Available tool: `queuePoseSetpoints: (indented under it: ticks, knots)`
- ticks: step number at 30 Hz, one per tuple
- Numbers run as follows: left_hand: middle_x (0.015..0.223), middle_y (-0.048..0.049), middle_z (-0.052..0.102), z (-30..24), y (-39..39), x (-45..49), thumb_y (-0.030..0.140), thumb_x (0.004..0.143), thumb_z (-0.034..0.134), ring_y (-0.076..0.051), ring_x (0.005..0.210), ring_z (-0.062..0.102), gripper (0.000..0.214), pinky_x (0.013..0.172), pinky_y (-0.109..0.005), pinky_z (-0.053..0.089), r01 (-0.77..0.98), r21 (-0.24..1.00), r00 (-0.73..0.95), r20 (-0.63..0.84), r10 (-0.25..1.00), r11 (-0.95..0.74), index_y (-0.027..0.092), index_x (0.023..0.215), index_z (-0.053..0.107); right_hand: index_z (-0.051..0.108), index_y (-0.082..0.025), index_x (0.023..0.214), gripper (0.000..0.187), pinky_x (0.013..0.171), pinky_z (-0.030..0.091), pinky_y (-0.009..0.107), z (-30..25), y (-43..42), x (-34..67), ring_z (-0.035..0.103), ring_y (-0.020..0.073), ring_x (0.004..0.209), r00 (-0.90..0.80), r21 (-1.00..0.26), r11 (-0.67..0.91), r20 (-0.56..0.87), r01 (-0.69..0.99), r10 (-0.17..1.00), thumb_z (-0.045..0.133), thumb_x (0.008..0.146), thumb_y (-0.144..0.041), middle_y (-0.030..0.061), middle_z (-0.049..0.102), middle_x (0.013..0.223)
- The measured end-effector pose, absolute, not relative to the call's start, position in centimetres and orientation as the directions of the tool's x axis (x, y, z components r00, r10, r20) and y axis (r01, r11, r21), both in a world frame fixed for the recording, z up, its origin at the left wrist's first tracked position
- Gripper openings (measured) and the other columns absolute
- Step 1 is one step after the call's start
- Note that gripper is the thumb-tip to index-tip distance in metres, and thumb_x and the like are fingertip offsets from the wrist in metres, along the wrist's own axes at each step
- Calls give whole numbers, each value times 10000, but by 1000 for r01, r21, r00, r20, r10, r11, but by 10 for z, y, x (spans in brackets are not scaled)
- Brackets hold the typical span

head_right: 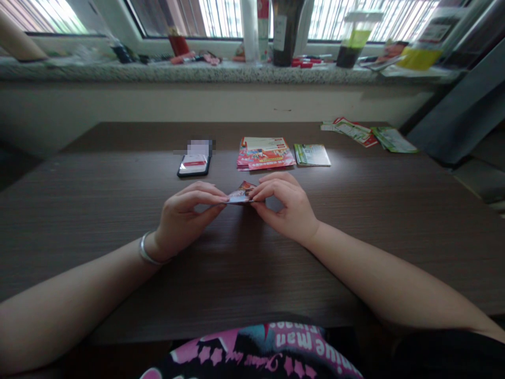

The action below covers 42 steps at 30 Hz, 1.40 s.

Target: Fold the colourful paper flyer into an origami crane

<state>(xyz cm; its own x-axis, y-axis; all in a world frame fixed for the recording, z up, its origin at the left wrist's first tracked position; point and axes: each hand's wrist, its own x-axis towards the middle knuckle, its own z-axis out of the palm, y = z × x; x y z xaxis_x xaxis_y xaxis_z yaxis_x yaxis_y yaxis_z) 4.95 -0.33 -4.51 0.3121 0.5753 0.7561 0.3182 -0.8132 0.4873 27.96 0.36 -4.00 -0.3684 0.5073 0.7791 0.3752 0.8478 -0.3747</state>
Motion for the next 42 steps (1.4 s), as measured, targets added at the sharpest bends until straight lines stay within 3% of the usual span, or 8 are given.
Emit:
queuePoseSetpoints:
  ticks: [17, 26, 33, 42]
  knots:
    - [866, -33, 713, -45, -3, 49, 133, 818, 679, -147, 828, 660, 74, 804, -315, 524, 343, 484, 336, 738, 586, -805, 191, 862, 667, 610, -230, 824, 109, 874, 506, 397, -37, 1, 280, 645, 208, 945, -404, -335, 850, 769, 407, 496, 657, 789, -139, 20, 730, 853]
    - [789, 17, 696, -40, -5, 54, 241, 823, 699, -142, 737, 583, 29, 774, -337, 437, 533, 206, 467, 737, 489, -820, 249, 833, 672, 621, -244, 804, 101, 880, 519, 375, -31, -7, 271, 656, 202, 978, -503, -245, 865, 730, 439, 462, 661, 795, -152, 0, 744, 872]
    - [756, 29, 683, -40, -5, 53, 228, 831, 673, -136, 722, 585, 59, 777, -336, 428, 530, 156, 490, 746, 452, -833, 250, 780, 651, 619, -246, 808, 101, 885, 522, 385, -34, -3, 271, 655, 195, 963, -489, -314, 861, 721, 401, 491, 645, 788, -150, -2, 739, 873]
    - [826, 21, 705, -43, -8, 53, 227, 845, 662, -142, 743, 578, 33, 779, -336, 398, 560, 53, 573, 695, 433, -827, 231, 854, 630, 648, -252, 816, 51, 828, 491, 360, -34, -6, 268, 641, 186, 905, -563, -167, 867, 700, 470, 440, 657, 816, -202, -21, 740, 878]
